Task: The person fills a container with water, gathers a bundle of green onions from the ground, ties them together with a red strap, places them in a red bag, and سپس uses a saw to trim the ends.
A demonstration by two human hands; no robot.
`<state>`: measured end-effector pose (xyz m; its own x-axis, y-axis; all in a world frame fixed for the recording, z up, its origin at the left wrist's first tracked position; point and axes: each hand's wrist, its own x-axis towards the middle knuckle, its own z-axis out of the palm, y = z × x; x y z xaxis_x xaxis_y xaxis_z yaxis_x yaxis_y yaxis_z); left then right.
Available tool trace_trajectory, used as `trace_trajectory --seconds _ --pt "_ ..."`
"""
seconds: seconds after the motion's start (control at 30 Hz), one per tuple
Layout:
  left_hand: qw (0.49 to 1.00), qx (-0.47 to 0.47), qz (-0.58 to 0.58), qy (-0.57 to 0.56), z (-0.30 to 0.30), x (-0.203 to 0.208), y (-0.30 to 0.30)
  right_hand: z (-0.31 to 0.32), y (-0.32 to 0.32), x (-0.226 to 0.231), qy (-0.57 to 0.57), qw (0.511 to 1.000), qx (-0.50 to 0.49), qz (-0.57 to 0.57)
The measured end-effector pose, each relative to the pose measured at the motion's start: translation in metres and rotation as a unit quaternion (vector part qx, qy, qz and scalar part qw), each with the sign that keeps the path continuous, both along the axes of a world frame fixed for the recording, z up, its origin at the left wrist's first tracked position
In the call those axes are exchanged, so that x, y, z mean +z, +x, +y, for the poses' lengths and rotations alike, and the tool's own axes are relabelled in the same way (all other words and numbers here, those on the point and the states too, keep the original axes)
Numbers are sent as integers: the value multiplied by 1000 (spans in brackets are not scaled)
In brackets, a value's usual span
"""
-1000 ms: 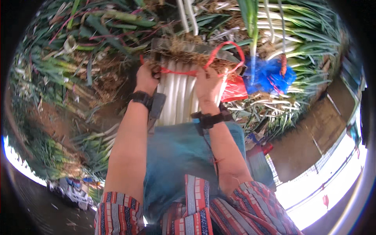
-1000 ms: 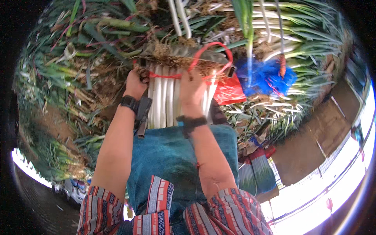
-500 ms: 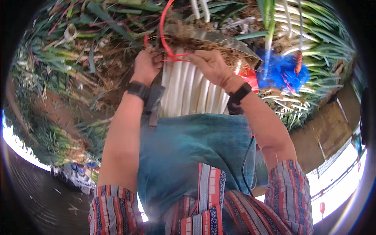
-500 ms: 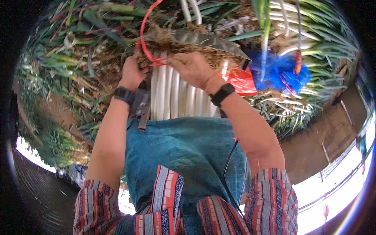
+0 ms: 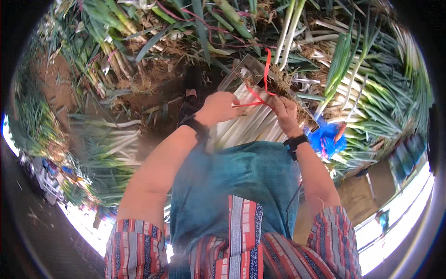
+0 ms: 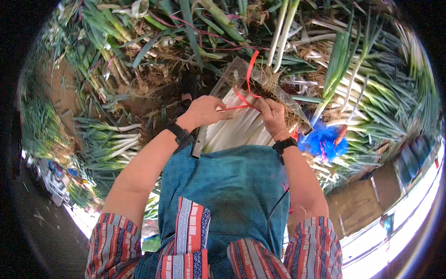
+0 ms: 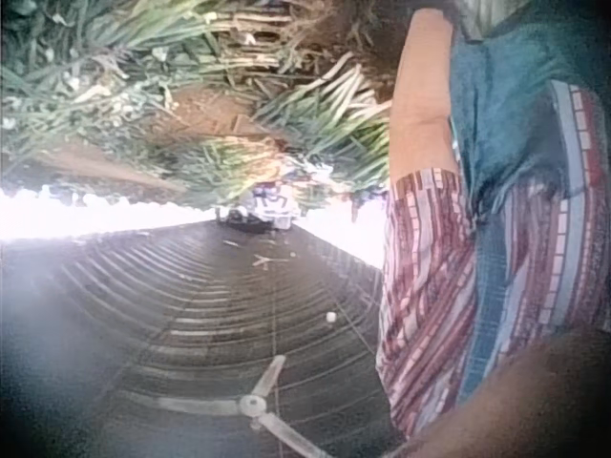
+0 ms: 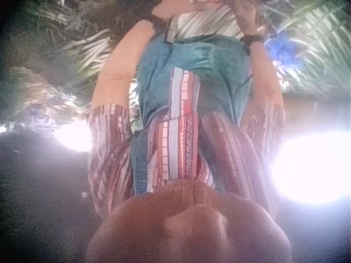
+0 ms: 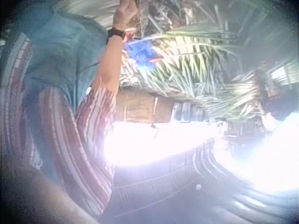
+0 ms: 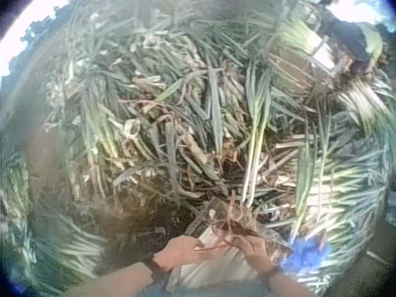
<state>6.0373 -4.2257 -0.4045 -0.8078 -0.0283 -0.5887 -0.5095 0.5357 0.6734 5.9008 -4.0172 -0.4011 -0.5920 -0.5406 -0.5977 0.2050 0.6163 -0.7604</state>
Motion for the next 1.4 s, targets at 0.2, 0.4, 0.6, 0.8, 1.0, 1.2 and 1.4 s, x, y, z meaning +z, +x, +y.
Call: trace_trajectory --seconds 0.2,0.4,0.6,0.8,1.0,1.2,1.4 --pt "900 274 -91 326 -18 -9 -3 -5 1 -4 -35 994 -38 -94" --pt "475 632 -70 609 54 23 -43 19 -9 -5 -38 992 -47 -109" --pt "520 747 -153 385 49 -9 -60 13 -13 16 -69 993 -18 -93" --pt "593 692 -232 341 37 -27 -61 17 -18 13 -58 998 22 -23" --pt "580 630 -289 429 24 -49 -53 5 -19 8 -53 995 83 9" --pt "564 592 -332 470 22 -60 -50 -12 -15 15 68 989 129 15" --pt "544 599 -344 476 11 -52 -59 -29 -20 20 123 959 240 88"
